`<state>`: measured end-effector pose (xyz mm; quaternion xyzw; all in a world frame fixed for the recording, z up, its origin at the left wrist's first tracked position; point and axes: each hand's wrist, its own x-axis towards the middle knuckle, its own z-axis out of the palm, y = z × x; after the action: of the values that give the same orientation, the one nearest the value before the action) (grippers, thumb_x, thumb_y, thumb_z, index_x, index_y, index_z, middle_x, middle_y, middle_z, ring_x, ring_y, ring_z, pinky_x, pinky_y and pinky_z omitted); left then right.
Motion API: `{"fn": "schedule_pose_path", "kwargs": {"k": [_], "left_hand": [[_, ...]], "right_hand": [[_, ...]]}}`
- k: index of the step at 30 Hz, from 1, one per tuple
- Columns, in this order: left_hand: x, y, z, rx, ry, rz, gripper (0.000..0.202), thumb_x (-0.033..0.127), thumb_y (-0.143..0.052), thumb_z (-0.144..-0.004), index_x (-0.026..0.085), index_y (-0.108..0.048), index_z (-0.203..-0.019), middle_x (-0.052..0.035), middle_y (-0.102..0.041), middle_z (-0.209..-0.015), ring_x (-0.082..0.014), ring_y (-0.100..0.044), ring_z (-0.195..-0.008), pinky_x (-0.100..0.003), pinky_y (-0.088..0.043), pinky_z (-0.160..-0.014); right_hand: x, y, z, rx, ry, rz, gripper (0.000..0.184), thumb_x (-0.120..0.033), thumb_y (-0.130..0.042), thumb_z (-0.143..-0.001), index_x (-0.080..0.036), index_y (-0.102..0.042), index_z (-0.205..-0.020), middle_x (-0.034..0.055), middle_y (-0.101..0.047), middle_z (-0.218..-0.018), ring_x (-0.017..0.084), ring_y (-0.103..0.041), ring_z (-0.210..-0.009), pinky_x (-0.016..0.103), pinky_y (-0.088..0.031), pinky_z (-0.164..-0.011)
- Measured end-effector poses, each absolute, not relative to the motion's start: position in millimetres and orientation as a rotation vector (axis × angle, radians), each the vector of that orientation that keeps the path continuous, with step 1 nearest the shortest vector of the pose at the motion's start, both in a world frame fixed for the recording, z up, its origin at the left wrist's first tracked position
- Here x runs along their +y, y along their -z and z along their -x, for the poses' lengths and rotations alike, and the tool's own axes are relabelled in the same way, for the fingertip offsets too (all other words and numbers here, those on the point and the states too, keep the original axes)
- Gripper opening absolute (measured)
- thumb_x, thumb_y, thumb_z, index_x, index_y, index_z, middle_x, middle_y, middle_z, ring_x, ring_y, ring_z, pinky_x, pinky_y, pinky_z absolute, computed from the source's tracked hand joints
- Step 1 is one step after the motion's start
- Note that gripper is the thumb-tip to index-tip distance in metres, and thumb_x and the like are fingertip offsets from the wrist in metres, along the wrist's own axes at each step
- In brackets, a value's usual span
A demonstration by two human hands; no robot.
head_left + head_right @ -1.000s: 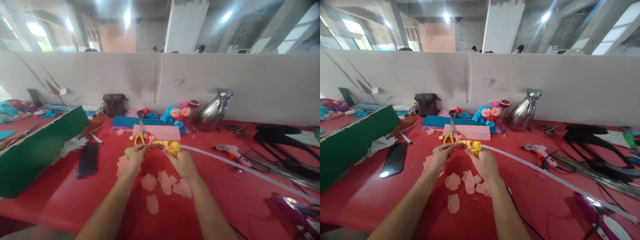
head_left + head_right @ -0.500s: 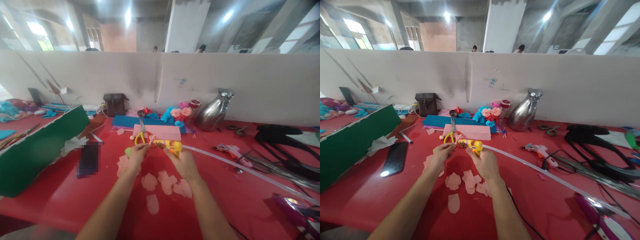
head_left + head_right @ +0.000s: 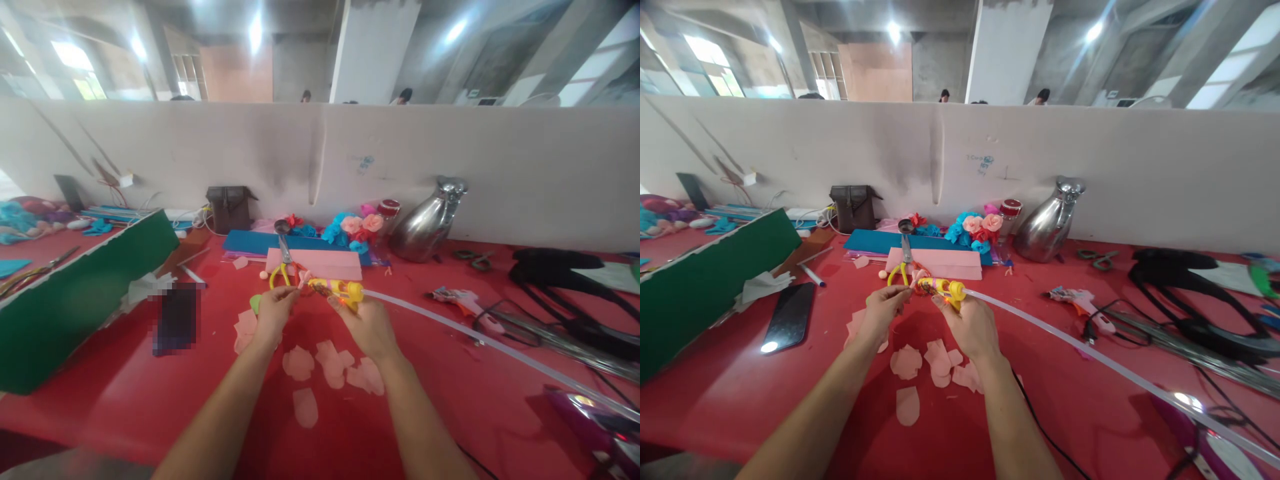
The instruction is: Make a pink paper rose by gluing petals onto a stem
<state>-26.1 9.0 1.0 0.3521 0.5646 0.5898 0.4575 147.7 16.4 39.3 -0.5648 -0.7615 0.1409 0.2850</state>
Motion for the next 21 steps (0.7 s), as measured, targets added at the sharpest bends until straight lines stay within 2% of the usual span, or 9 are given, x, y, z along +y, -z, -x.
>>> {"fn": "schedule_pose_path", "kwargs": {"k": [12, 21], "left_hand": [[9.9, 1.5, 27.1, 1.352, -1.474, -0.836, 0.032, 0.040, -0.068, -0.061, 0.013, -0.068, -0.077, -0.0003, -0.053, -0.060, -0.0063, -0.038, -0.047, -0.022, -0.028, -0.046], [11.3, 1.2, 26.5, 1.342, -1.477, -0.819, 0.032, 0.040, -0.069, -0.059, 0.012, -0.068, -0.075, 0.0008, -0.051, -0.054, -0.0065, -0.038, -0.046, -0.022, -0.027, -0.046]], "right_hand": [[16.4, -38.3, -147.7, -2.052, -0.355, 1.510, 0.043, -0.055, -0.043, -0.082, -0.018, -0.064, -0.078, 0.0043, -0.062, -0.061, 0.017, -0.052, -0.053, 0.025, -0.028, -0.047], [16.3, -38.2, -147.3, -2.066, -0.318, 1.500, 0.043, -0.055, -0.042, -0.082, -0.019, -0.064, -0.073, 0.0025, -0.058, -0.052, 0.016, -0.049, -0.048, 0.025, -0.025, -0.046]]}}
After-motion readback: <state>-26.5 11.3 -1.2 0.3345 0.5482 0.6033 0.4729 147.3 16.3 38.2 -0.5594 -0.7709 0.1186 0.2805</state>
